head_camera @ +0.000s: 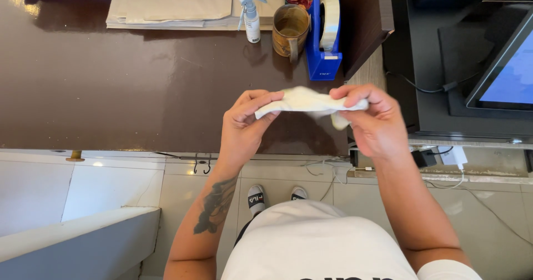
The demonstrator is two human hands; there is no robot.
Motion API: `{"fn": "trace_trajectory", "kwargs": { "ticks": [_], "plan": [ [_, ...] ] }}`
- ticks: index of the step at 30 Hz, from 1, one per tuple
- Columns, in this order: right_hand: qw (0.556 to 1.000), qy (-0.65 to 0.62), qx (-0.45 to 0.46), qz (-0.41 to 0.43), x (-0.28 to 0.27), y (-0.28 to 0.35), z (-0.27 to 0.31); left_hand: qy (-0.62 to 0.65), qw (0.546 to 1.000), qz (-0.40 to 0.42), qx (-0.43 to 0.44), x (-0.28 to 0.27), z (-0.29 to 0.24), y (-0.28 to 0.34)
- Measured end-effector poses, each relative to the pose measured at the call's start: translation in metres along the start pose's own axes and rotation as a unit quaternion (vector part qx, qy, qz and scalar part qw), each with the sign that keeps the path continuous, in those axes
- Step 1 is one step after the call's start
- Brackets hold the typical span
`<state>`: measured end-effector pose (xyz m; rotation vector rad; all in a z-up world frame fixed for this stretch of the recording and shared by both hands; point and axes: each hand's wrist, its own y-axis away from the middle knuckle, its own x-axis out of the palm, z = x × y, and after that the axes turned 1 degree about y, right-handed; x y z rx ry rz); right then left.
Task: Cleaning a POS system and the surrounding counter area using a cloth.
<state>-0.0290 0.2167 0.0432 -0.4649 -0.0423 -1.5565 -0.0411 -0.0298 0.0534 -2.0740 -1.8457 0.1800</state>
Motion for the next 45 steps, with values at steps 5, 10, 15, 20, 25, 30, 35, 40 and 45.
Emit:
{"fn": "trace_trajectory", "kwargs": {
  "ticks": [5,10,15,20,25,30,35,40,45],
  "plan": [
    [0.991,0.12,-0.033,0.044,-0.02,0.015,-0.002,-0.06,0.994,0.092,0.017,-0.013,0.005,0.016],
    [0.968,0.196,0.09,0.126,-0.046,0.05,-0.035,-0.094,0.98,0.149,-0.097,-0.022,0.029,0.054],
    [0.93,0.349,0.117,0.011,-0.021,0.037,-0.023,-0.235,0.971,0.009,-0.054,-0.009,0.032,0.049],
    [0.865,0.491,-0.034,0.1,0.012,0.043,-0.019,-0.437,0.884,0.059,0.157,0.005,0.051,0.051],
    [0.714,0.657,-0.092,0.224,0.005,0.067,-0.069,-0.553,0.795,0.18,0.174,0.012,0.088,0.073],
    [0.719,0.665,-0.089,0.182,-0.009,0.063,-0.088,-0.562,0.79,0.188,0.158,0.016,0.1,0.062],
    [0.725,0.665,-0.07,0.164,-0.026,0.042,-0.09,-0.553,0.792,0.207,0.154,0.03,0.115,0.037],
    [0.734,0.66,-0.044,0.151,-0.042,0.022,-0.097,-0.546,0.792,0.226,0.152,0.039,0.128,0.012],
    [0.712,0.684,-0.056,0.15,-0.052,0.006,-0.103,-0.552,0.785,0.246,0.138,0.042,0.138,-0.006]
  ]
}}
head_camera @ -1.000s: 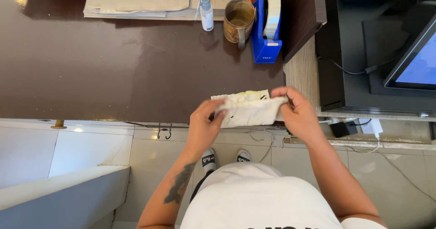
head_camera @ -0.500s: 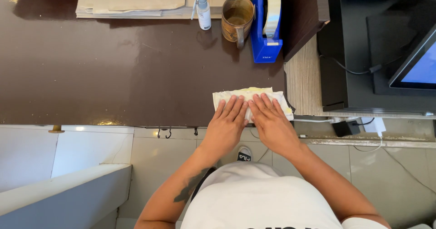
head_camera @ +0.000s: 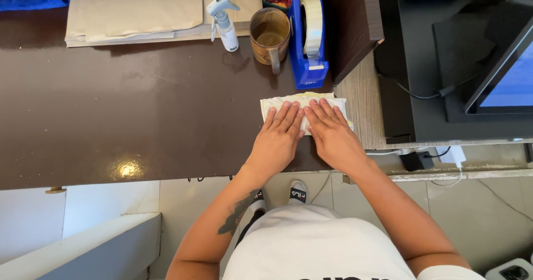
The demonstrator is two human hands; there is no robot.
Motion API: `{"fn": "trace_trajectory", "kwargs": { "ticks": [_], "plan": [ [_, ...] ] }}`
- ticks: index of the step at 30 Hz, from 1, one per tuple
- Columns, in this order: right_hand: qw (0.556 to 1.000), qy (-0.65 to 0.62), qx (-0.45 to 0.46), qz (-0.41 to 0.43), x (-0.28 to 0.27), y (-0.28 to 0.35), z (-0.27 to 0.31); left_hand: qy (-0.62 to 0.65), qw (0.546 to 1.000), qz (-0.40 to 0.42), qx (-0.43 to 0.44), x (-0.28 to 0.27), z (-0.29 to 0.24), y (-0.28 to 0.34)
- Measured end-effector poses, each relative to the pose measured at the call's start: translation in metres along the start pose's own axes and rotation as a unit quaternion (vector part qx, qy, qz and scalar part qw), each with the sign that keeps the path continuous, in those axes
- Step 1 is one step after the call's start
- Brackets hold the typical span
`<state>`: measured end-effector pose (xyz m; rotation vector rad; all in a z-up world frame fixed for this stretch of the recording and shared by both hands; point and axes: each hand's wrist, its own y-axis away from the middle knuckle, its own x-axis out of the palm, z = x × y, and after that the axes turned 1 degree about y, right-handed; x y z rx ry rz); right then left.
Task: Cleaning a POS system and the surrounding counter area using a cloth.
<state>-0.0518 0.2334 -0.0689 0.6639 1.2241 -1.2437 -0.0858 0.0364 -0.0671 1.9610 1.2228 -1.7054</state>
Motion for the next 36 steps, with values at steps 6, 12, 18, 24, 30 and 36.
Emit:
{"fn": "trace_trajectory", "kwargs": {
  "ticks": [6,12,18,24,30,36],
  "plan": [
    [1.0,-0.004,0.007,0.002,0.004,-0.01,-0.006,0.014,1.0,0.013,-0.007,-0.002,0.004,-0.011],
    [1.0,0.007,0.002,-0.007,0.004,-0.008,-0.003,0.003,1.0,-0.005,-0.009,0.002,0.003,-0.009],
    [1.0,0.005,-0.002,-0.003,0.002,0.015,0.014,0.01,1.0,0.002,-0.01,-0.006,-0.008,0.014],
    [0.999,0.024,-0.032,-0.015,-0.004,0.046,0.042,0.001,0.999,-0.038,-0.006,-0.02,-0.031,0.054],
    [0.996,0.043,-0.076,-0.004,-0.015,0.068,0.068,-0.002,0.998,-0.055,-0.018,-0.028,-0.048,0.092],
    [0.994,0.051,-0.1,-0.004,-0.013,0.068,0.067,0.003,0.998,-0.064,-0.021,-0.027,-0.046,0.098]
  ]
}}
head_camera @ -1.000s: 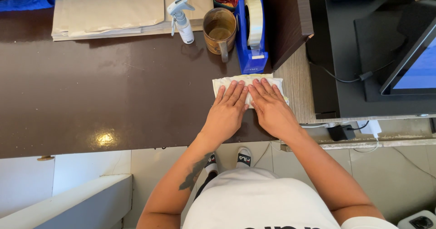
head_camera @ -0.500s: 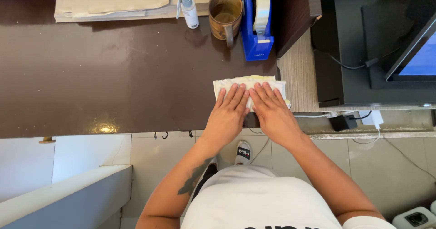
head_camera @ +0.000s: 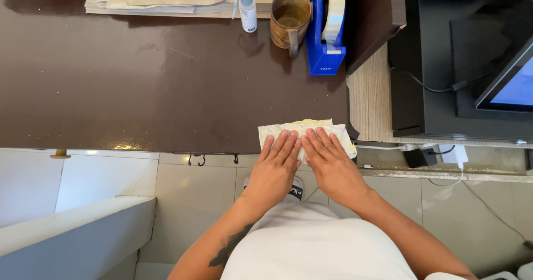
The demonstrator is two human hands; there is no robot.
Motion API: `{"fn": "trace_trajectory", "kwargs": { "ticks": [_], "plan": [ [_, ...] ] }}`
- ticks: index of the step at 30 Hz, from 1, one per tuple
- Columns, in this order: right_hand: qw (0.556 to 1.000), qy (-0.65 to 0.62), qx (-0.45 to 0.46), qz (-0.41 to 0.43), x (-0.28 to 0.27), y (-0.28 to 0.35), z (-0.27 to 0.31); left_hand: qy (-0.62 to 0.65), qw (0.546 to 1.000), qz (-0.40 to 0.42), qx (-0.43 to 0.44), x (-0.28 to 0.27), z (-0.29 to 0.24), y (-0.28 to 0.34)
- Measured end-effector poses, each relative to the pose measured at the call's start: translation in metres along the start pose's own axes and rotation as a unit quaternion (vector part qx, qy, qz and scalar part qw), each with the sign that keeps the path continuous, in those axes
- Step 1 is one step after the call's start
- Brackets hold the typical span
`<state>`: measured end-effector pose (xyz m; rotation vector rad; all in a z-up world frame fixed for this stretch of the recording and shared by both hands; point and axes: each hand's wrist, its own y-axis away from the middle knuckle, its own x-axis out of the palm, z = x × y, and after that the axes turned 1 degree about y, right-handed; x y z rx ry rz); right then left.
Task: Cleaning a POS system and the surrounding counter area using a cloth.
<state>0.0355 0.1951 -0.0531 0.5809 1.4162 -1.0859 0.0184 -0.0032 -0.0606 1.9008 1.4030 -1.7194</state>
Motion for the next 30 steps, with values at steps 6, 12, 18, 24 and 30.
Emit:
{"fn": "trace_trajectory", "kwargs": {
  "ticks": [6,12,18,24,30],
  "plan": [
    [1.0,-0.011,0.0,-0.007,0.003,-0.012,-0.003,0.015,1.0,0.007,-0.008,-0.007,0.008,-0.011],
    [1.0,-0.022,0.004,-0.001,0.011,-0.033,-0.013,0.019,0.999,0.021,-0.025,-0.003,0.023,-0.025],
    [1.0,-0.025,0.006,0.001,0.02,-0.056,-0.024,0.017,0.999,0.023,-0.034,0.005,0.043,-0.04],
    [0.999,-0.038,0.021,0.02,0.027,-0.084,-0.033,0.009,0.998,0.046,-0.044,0.008,0.066,-0.06],
    [0.999,-0.038,0.017,0.028,0.034,-0.089,-0.038,0.013,0.996,0.05,-0.068,0.007,0.066,-0.064]
  ]
}}
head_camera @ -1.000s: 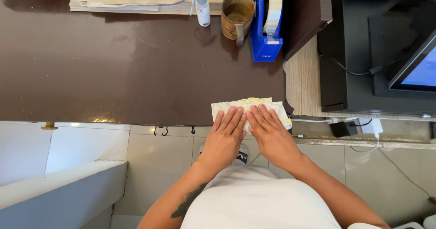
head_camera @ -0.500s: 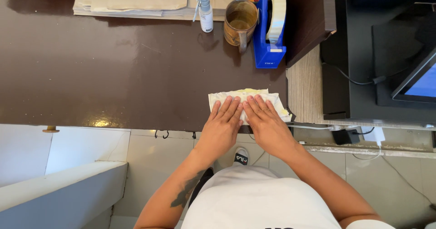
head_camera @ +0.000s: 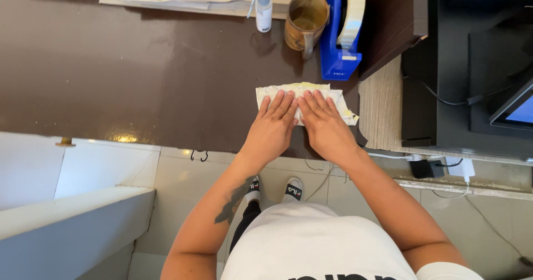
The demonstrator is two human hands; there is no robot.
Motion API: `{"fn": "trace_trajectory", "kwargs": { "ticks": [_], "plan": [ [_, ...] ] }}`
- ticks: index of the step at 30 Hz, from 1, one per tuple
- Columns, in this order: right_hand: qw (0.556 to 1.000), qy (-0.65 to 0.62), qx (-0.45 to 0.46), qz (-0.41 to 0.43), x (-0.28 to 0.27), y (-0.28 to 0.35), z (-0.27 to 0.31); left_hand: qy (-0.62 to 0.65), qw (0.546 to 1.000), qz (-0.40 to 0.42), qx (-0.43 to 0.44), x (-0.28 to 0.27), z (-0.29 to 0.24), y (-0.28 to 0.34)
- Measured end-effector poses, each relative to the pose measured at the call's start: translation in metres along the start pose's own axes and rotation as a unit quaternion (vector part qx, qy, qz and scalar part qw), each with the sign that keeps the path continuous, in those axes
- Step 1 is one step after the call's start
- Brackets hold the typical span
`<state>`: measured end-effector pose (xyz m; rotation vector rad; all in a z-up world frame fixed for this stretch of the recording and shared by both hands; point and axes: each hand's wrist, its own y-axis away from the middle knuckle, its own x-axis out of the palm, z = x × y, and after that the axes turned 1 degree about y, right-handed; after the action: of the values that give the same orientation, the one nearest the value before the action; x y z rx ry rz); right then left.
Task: Cleaning a POS system and the surrounding counter area using a cloth.
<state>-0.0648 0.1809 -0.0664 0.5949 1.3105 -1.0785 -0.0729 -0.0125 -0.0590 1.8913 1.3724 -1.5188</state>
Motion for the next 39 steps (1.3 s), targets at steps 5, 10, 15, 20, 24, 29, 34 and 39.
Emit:
{"fn": "trace_trajectory", "kwargs": {
  "ticks": [5,10,15,20,24,29,34,39],
  "plan": [
    [1.0,0.005,-0.017,-0.001,-0.001,0.009,0.004,-0.03,0.999,-0.034,-0.013,0.009,-0.01,0.015],
    [0.999,-0.017,-0.031,0.001,-0.01,0.032,0.019,-0.033,0.998,-0.056,-0.018,0.01,-0.028,0.043],
    [0.997,-0.006,-0.077,-0.027,-0.008,0.055,0.021,-0.047,0.991,-0.125,-0.032,0.01,-0.055,0.069],
    [0.994,-0.011,-0.096,-0.047,-0.01,0.066,0.025,-0.043,0.978,-0.2,-0.039,0.025,-0.062,0.084],
    [0.993,-0.002,-0.088,-0.073,-0.008,0.07,0.03,-0.047,0.972,-0.228,-0.016,0.032,-0.054,0.084],
    [0.99,0.008,-0.069,-0.125,-0.009,0.081,0.05,-0.065,0.971,-0.228,0.039,0.025,-0.046,0.09],
    [0.981,0.02,-0.038,-0.189,0.001,0.088,0.072,-0.055,0.964,-0.242,0.099,0.027,-0.03,0.097],
    [0.943,-0.015,-0.017,-0.332,0.021,0.087,0.094,-0.085,0.956,-0.235,0.153,0.036,-0.011,0.116]
  ]
}}
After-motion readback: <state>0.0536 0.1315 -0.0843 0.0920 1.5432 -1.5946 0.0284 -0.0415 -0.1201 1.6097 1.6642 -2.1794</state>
